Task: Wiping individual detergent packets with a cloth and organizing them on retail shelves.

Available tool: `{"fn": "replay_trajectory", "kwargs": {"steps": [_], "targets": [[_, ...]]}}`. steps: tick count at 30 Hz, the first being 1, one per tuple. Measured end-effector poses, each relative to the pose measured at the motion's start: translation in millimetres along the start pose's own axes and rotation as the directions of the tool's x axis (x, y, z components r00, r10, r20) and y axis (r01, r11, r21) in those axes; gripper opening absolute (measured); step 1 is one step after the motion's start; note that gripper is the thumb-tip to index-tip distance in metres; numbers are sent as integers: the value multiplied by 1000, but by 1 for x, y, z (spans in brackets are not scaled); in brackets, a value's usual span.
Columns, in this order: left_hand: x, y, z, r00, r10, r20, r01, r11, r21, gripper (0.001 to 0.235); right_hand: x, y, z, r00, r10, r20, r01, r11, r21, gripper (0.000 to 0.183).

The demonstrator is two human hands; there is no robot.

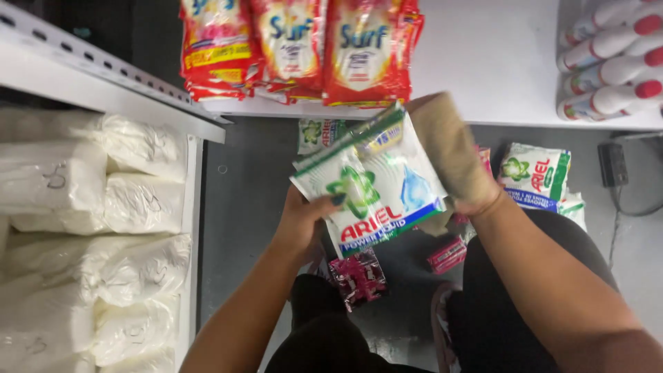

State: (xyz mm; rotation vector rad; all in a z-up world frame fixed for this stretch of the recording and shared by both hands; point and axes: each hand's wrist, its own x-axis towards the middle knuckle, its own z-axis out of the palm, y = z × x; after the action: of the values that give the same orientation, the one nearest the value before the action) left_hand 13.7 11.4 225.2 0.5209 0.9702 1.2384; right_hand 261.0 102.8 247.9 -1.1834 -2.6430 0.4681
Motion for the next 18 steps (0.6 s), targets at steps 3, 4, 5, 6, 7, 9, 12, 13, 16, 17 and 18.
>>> {"fn": "replay_trajectory", "kwargs": {"steps": [3, 4, 5, 6, 7, 9, 12, 13, 16, 17, 18], "targets": [[23, 22, 53, 997, -64, 33, 68, 982, -178, 70, 19, 7, -65, 976, 184, 116, -155, 962, -225, 68], [31, 31, 76, 998, -59, 24, 64, 963, -260, 73, 27, 3, -92, 956, 254, 149, -201, 933, -300, 70], [35, 29, 85, 997, -78, 30, 83, 966, -246, 73, 18, 17, -66, 951, 271, 148, -221, 932, -287, 70], [37, 27, 94, 998, -62, 20, 65, 977, -203, 73, 9, 24, -39, 952, 286, 106, -261, 944, -202, 68], [42, 26, 102, 999, -36, 14, 38, 986, -160, 72, 0, 28, -13, 952, 299, 59, -291, 949, -119, 67], [51, 15, 105, 995, -85, 58, 92, 985, -145, 69, -6, 41, 14, 942, 332, -45, -330, 943, 44, 65], [63, -11, 109, 971, -190, 143, 212, 963, -165, 64, -18, 58, 48, 898, 396, -191, -335, 897, 288, 61], [65, -21, 108, 952, -243, 184, 279, 939, -200, 61, -22, 62, 60, 877, 420, -233, -320, 873, 368, 60], [76, -39, 111, 922, -338, 186, 380, 882, -278, 58, -28, 71, 72, 790, 506, -345, -243, 776, 582, 57], [80, -38, 122, 917, -347, 194, 390, 882, -266, 58, -31, 76, 73, 753, 540, -375, -210, 739, 641, 55], [84, -38, 132, 924, -340, 176, 380, 869, -316, 59, -34, 80, 75, 714, 574, -402, -171, 699, 694, 55]]}}
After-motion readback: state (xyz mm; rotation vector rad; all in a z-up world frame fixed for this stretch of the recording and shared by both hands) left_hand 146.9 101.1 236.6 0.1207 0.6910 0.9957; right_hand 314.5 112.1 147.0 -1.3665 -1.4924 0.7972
